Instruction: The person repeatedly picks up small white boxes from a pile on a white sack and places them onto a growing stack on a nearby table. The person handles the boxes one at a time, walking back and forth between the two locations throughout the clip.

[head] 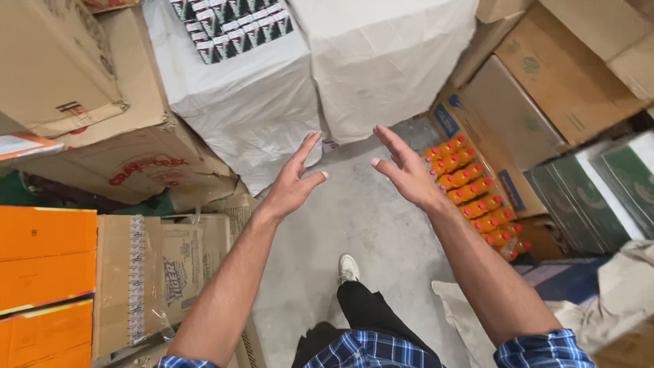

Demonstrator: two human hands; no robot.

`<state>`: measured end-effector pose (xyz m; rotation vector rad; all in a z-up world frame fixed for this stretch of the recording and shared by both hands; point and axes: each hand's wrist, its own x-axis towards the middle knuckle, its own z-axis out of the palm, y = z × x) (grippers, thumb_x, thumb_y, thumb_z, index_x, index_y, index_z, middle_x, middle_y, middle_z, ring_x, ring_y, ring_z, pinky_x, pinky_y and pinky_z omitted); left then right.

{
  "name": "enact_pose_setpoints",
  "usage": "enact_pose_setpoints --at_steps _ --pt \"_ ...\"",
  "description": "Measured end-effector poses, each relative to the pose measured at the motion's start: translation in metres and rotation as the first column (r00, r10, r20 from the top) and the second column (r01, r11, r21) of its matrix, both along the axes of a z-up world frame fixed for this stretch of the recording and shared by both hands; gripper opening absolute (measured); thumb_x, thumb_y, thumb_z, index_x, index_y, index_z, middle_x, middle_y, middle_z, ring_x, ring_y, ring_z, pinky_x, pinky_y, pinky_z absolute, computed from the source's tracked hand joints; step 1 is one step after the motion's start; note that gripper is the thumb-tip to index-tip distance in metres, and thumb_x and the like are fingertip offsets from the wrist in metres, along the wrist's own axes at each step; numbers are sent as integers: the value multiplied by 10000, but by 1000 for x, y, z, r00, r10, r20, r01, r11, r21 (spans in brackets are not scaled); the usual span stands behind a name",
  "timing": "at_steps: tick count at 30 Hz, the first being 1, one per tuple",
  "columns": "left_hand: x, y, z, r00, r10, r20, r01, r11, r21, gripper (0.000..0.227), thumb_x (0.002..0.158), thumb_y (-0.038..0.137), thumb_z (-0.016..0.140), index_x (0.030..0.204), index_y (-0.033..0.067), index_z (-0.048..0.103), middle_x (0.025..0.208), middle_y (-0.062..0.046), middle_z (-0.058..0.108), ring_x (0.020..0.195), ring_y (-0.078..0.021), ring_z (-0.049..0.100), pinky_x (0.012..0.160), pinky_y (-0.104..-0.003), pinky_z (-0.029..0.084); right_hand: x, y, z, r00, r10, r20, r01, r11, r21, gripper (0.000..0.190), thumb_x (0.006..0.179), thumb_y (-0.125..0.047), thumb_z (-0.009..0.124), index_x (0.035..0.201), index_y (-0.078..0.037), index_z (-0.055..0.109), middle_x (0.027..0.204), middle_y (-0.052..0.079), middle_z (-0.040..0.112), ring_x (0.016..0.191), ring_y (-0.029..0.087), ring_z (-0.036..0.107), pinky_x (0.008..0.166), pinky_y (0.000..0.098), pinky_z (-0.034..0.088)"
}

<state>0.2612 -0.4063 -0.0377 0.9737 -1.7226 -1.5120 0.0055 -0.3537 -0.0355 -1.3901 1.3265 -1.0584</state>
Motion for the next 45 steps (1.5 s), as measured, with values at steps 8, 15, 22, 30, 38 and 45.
enact_pose_setpoints --at_steps 8,15,22,30,38,45 --pt "50 -113 10 983 180 -39 -176 981 82 815 846 64 605 1596 182 310 1682 -225 116 1541 -417 16 1133 -753 79 52 -159 5 991 132 9 -133 991 25 706 955 -149 630 1593 -124 329 1630 168 366 1540 372 221 1202 656 166" --pt "93 -215 -3 971 238 7 -237 964 123 828 855 89 627 1602 239 302 1694 -180 107 1541 -398 14 1181 -678 116 103 -271 6 981 196 9 -196 979 56 742 932 -166 661 1587 -83 323 1629 202 354 1536 402 212 1202 660 162" --pt "138 -328 -31 962 267 -58 -252 948 194 801 868 47 601 1597 178 297 1672 -236 140 1526 -457 45 1188 -674 132 159 -393 -20 982 186 28 -187 978 95 778 913 -152 675 1599 -100 312 1630 201 348 1532 410 216 1202 664 168" --pt "178 -430 -60 945 318 -80 -287 919 269 832 896 63 633 1616 149 226 1662 -280 120 1535 -434 -11 1187 -666 44 221 -501 -47 987 161 15 -161 970 184 705 996 -304 651 1584 -80 332 1597 202 401 1510 391 296 1215 608 244" --pt "165 -488 -88 848 471 -245 -362 851 381 941 907 2 604 1627 86 4 1641 -344 -70 1489 -542 -30 1203 -619 171 255 -579 -115 994 24 105 -37 991 126 632 1011 -180 628 1551 -18 342 1537 287 432 1454 458 356 1179 594 342" --pt "153 -498 -137 796 586 -152 -475 760 444 819 903 218 685 1574 -10 275 1624 -257 189 1488 -405 288 1195 -499 323 261 -595 -152 992 -68 111 53 990 134 644 796 24 746 1412 -22 565 1141 144 591 1049 235 658 923 360 600"
